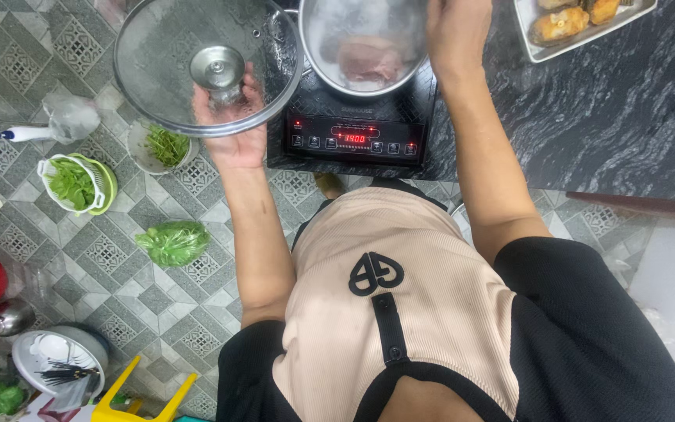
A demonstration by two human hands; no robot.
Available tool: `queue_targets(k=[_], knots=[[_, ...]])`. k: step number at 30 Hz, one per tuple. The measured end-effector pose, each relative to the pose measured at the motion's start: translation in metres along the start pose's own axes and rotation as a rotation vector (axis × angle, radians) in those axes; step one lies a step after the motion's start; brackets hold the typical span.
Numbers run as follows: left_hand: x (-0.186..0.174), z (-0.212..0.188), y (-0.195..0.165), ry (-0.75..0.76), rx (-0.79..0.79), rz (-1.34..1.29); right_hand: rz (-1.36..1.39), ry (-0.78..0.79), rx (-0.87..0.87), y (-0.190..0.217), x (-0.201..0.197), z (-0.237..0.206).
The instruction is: The person holds a white tray and uses chopsticks to transfer fried food pieces from a pot of hot oil onto the tray. They then move to another pot on the induction cooker, lift off the glass lid, tear open a seasoning packet, sprinkle its contents into the boiling pot with meat, and stir the pot with a spoon.
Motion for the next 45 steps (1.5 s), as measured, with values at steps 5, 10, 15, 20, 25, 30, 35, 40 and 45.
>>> queue_targets(k=[5,10,15,20,25,30,35,40,45], knots=[[0.002,-0.004,-0.004,0.064,-0.019,0.006,-0.073,0.030,-0.004,-0.007,0.014,-0.001],[-0.002,-0.003,-0.005,0.055,-0.020,-0.002,-0.023,0.006,0.092,-0.019,0.028,-0.001],[-0.008,-0.003,-0.007,0.066,-0.029,-0.014,0.008,0.011,0.145,-0.029,0.048,0.000],[-0.013,-0.002,-0.010,0.053,-0.012,-0.017,0.052,-0.017,0.072,-0.021,0.069,-0.001],[-0.012,-0.006,-0.013,0.050,0.014,0.015,0.087,0.069,0.112,-0.011,0.088,0.002],[-0.011,-0.012,-0.015,0.006,0.079,0.030,0.155,0.054,0.009,0.026,0.078,0.005],[-0.009,-0.014,-0.016,0.031,0.063,0.028,0.135,0.173,0.057,0.044,0.080,0.005],[-0.014,-0.011,-0.018,0.027,0.028,0.009,0.267,0.168,0.006,0.061,0.076,-0.002],[-0.015,-0.008,-0.020,0.056,0.014,0.041,0.248,0.192,-0.034,0.076,0.067,-0.016]])
Point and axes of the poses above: each hand's wrist, its own z-axis towards the middle knuckle, its own x-axis out of the palm, y = z × x, the point moved 8 cm from there along z, towards the middle knuckle, and after that the axes turned 3 degrees about -x, right-handed, at the moved point
